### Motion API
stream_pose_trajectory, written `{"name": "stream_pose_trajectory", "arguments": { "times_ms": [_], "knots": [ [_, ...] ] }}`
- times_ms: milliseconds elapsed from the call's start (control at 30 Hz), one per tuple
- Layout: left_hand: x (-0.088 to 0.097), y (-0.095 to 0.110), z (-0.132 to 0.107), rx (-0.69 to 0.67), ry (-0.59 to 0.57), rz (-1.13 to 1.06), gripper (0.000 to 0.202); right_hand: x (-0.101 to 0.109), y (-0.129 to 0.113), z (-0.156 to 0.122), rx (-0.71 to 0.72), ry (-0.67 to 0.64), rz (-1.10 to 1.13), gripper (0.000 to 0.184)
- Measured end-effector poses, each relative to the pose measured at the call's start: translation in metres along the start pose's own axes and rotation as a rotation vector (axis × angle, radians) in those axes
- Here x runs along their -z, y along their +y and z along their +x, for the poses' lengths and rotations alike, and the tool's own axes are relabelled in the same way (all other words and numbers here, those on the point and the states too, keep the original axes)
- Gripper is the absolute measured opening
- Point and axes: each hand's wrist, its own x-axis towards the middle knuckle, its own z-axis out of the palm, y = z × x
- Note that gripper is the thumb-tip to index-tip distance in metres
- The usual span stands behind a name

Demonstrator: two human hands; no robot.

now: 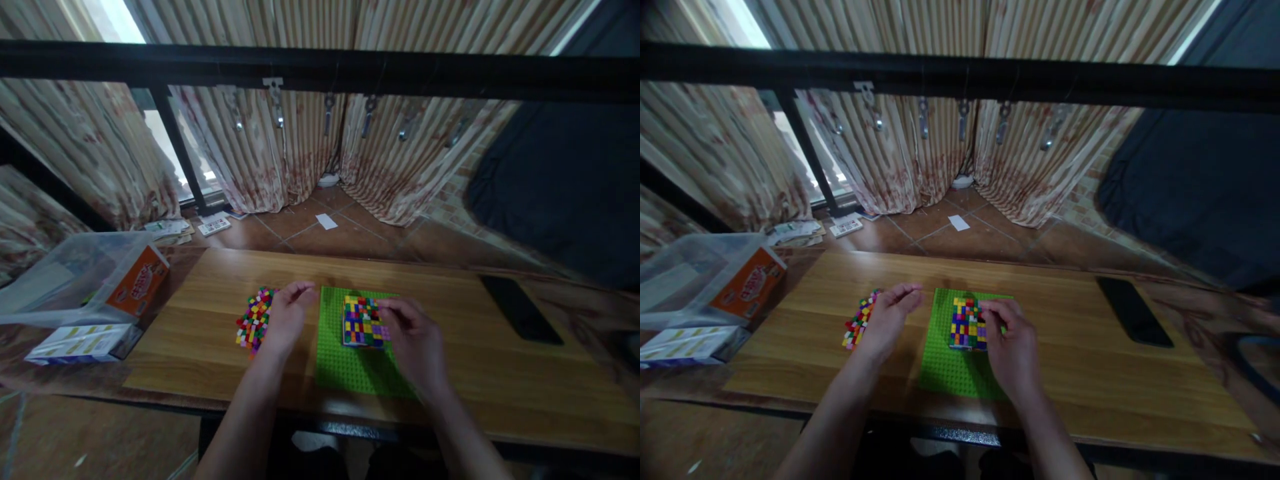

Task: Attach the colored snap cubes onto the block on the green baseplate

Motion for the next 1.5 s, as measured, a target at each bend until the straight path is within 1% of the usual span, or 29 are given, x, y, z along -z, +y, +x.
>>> {"name": "stream_pose_trajectory", "arguments": {
  "times_ms": [67,167,300,400,533,800,1067,1167,1267,1367,1500],
  "knots": [
    [-0.010,-0.008,-0.002,-0.019,-0.053,0.069,0.016,0.006,0.007,0.001,-0.038,-0.029,-0.007,0.020],
    [-0.022,-0.018,-0.003,-0.055,-0.106,0.135,0.016,0.007,0.009,-0.001,-0.068,-0.091,-0.040,0.021],
    [-0.033,-0.025,-0.006,-0.086,-0.146,0.200,0.018,0.003,0.007,-0.003,0.009,-0.138,-0.141,0.023],
    [-0.038,-0.027,-0.009,-0.088,-0.177,0.241,0.021,0.000,0.007,-0.003,0.065,-0.142,-0.185,0.024],
    [-0.040,-0.031,-0.012,-0.083,-0.229,0.232,0.023,-0.002,0.008,-0.004,0.103,-0.121,-0.219,0.025],
    [-0.043,-0.037,-0.014,-0.085,-0.218,0.283,0.029,-0.005,0.010,-0.004,0.138,-0.106,-0.235,0.027],
    [-0.044,-0.041,-0.015,-0.121,-0.213,0.308,0.035,-0.003,0.007,-0.004,0.039,-0.081,-0.191,0.024],
    [-0.044,-0.042,-0.015,-0.108,-0.235,0.312,0.036,0.000,0.006,-0.005,0.032,-0.055,-0.264,0.020],
    [-0.044,-0.041,-0.015,-0.098,-0.240,0.330,0.037,0.004,0.007,-0.006,0.068,-0.036,-0.363,0.016],
    [-0.046,-0.039,-0.016,-0.118,-0.213,0.344,0.037,0.006,0.007,-0.009,0.116,-0.046,-0.464,0.021],
    [-0.049,-0.033,-0.021,-0.125,-0.199,0.412,0.044,0.004,0.005,-0.013,0.196,-0.063,-0.580,0.024]
  ]
}}
